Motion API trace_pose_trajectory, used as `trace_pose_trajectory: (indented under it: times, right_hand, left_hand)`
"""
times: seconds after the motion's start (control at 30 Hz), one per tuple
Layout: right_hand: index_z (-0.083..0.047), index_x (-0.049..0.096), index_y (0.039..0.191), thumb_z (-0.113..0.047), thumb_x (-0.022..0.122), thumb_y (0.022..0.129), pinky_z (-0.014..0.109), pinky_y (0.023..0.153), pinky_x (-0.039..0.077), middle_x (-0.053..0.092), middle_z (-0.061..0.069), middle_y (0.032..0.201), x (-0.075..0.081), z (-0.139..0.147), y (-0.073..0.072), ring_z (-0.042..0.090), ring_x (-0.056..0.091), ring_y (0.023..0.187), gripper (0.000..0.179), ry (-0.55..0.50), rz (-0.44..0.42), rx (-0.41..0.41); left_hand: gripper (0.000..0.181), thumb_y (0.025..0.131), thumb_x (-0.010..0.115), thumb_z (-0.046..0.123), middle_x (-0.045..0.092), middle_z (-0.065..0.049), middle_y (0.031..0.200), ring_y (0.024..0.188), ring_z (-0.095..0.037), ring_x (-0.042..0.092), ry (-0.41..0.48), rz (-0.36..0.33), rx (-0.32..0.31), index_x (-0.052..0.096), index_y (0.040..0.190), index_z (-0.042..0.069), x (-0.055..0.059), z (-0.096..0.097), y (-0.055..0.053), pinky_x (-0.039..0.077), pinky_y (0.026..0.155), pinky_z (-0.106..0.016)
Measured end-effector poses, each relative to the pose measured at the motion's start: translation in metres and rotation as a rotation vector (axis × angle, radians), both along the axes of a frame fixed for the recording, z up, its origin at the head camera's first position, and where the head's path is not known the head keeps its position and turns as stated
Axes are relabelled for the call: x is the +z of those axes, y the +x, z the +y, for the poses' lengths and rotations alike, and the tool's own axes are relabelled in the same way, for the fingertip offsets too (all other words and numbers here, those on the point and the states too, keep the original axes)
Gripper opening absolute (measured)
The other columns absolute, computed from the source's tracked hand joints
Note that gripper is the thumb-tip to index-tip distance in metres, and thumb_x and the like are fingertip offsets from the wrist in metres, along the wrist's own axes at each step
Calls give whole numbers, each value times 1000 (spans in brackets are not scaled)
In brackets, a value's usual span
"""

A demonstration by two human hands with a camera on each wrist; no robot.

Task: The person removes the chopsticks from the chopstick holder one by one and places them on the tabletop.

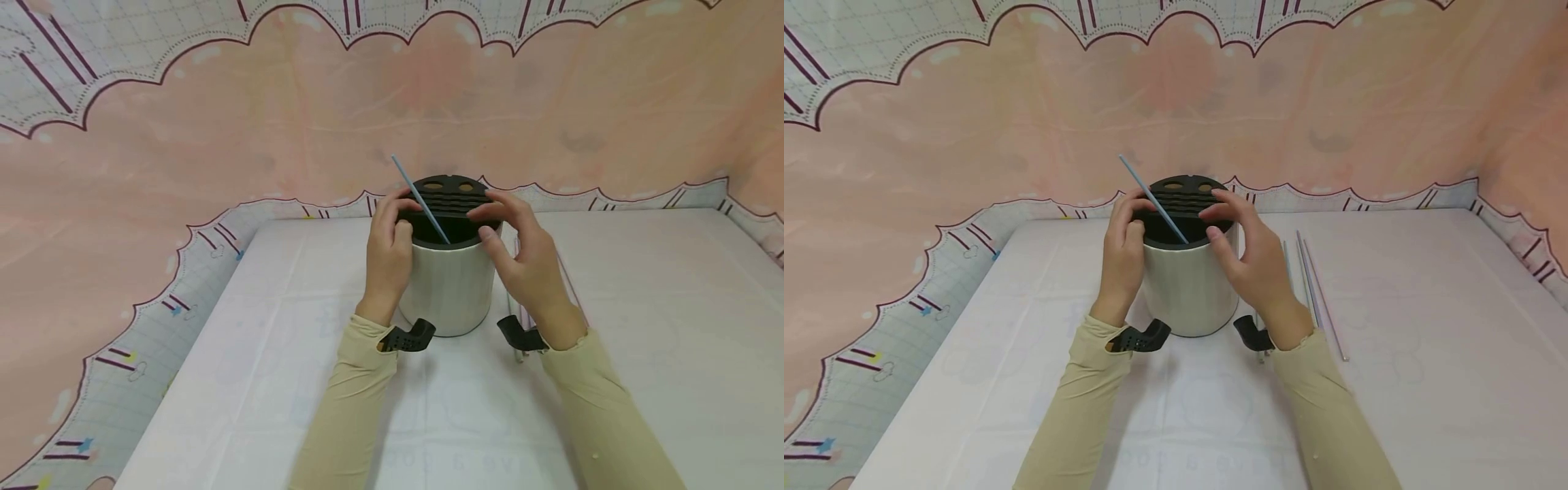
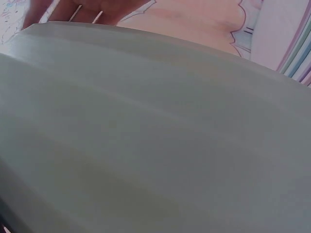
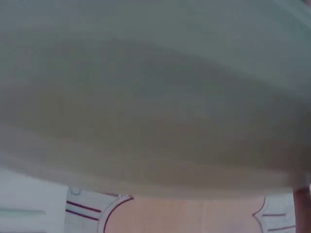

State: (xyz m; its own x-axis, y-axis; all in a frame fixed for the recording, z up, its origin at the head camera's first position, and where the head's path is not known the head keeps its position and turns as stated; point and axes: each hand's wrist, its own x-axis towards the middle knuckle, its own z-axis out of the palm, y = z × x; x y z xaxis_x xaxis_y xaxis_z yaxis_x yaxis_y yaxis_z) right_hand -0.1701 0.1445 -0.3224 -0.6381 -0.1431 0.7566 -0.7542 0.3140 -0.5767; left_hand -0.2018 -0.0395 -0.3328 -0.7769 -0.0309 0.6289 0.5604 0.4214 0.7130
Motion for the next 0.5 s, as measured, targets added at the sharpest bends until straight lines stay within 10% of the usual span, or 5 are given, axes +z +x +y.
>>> trace_pose_trajectory:
  times: [0.5]
  right_hand:
    - [-6, 65, 100, -45, 58, 80, 41, 101, 25, 65, 7, 95, 0, -29, 3, 26, 54, 93, 44, 520, 239, -358]
  left_hand:
    - [31, 83, 32, 10, 44, 11, 128, 122, -2, 32, -9, 12, -6, 59, 98, 12, 3, -1, -3, 28, 98, -26]
